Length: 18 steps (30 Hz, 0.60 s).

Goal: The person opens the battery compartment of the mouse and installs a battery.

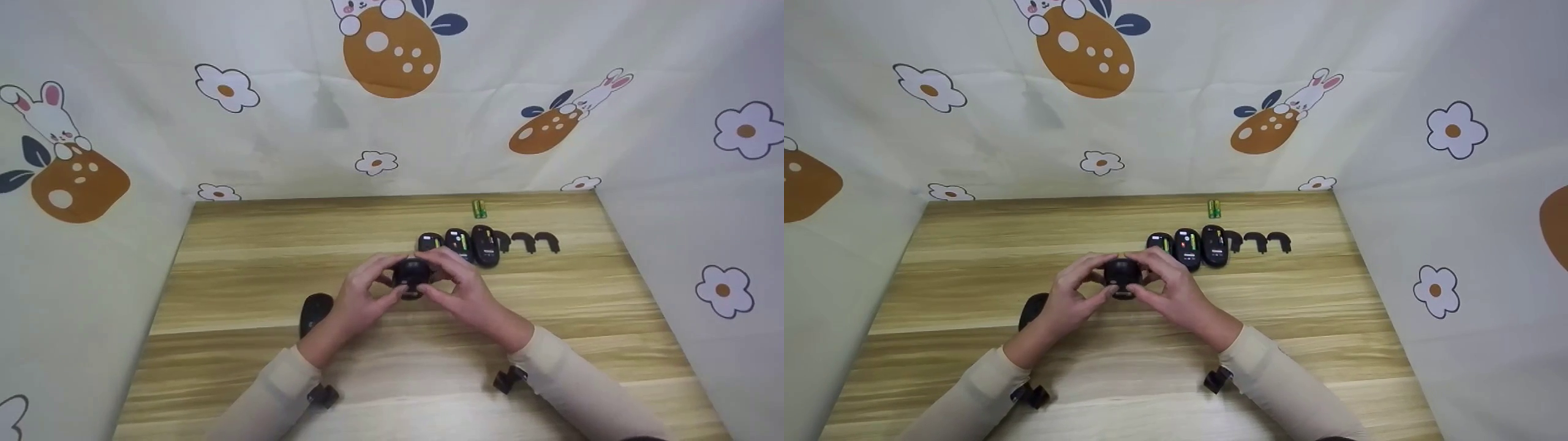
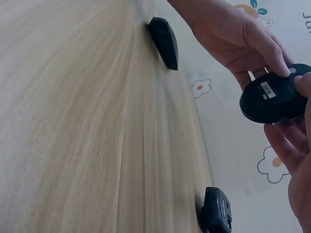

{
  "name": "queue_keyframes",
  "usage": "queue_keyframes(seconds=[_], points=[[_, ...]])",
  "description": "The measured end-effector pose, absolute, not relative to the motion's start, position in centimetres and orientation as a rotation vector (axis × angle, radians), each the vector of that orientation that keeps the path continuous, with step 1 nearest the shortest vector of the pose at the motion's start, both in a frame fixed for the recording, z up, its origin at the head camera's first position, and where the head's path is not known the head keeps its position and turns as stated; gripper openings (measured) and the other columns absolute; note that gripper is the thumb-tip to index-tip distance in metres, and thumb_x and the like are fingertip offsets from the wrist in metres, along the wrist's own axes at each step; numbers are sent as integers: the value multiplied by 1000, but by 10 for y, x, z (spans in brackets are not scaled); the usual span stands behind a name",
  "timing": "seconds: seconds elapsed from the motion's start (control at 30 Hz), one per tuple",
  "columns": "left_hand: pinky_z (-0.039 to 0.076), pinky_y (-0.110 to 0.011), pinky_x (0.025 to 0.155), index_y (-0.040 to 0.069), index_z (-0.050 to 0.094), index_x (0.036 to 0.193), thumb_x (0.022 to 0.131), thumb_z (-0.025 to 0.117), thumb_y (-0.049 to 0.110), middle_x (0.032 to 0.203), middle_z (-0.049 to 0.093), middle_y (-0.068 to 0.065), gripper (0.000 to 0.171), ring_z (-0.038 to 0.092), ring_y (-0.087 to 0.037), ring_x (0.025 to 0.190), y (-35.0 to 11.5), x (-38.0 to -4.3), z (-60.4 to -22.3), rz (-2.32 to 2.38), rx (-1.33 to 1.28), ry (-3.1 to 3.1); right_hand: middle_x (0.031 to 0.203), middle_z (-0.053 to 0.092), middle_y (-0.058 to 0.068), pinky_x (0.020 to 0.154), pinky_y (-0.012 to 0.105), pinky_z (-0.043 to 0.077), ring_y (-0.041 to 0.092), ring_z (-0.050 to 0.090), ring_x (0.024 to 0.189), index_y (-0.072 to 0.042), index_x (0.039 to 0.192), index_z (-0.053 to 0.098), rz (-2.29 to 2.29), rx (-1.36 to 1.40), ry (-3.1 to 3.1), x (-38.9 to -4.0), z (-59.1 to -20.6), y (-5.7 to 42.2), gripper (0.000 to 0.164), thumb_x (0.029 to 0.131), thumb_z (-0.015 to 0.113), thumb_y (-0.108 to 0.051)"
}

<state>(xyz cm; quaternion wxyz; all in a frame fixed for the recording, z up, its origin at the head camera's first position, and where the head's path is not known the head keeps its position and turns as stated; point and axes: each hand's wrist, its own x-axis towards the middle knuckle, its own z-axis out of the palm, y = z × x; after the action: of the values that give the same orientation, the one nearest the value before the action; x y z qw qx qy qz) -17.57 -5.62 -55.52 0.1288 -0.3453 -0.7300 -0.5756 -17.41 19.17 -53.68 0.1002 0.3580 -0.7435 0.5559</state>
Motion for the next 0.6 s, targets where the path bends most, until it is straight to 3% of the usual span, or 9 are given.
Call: queue_keyframes(seconds=[0.13, 0.3, 0.6], points=[[68, -32, 73, 10, 65, 151, 97, 85, 4, 141, 70, -7, 58, 71, -29, 118, -56, -176, -556, -1715, -987, -2119, 138, 66, 15, 80, 37, 69, 31, 74, 108, -2, 151, 64, 1669, 1046, -2175, -176, -538, 190, 62, 93, 86, 3], [69, -34, 70, 15, 64, 153, 98, 84, 7, 144, 67, -4, 59, 70, -28, 118, -56, -175, -556, -1797, -948, -2154, 141, 63, 18, 77, 38, 70, 40, 73, 109, 0, 151, 63, 1715, 1013, -2204, -175, -538, 190, 64, 91, 87, 5], [69, -38, 74, 21, 67, 152, 98, 85, 12, 140, 67, 3, 57, 67, -23, 118, -58, -173, -553, -1931, -803, -2279, 138, 65, 7, 78, 39, 69, 31, 73, 110, -13, 150, 67, 1770, 912, -2350, -174, -538, 193, 60, 94, 87, -7]])
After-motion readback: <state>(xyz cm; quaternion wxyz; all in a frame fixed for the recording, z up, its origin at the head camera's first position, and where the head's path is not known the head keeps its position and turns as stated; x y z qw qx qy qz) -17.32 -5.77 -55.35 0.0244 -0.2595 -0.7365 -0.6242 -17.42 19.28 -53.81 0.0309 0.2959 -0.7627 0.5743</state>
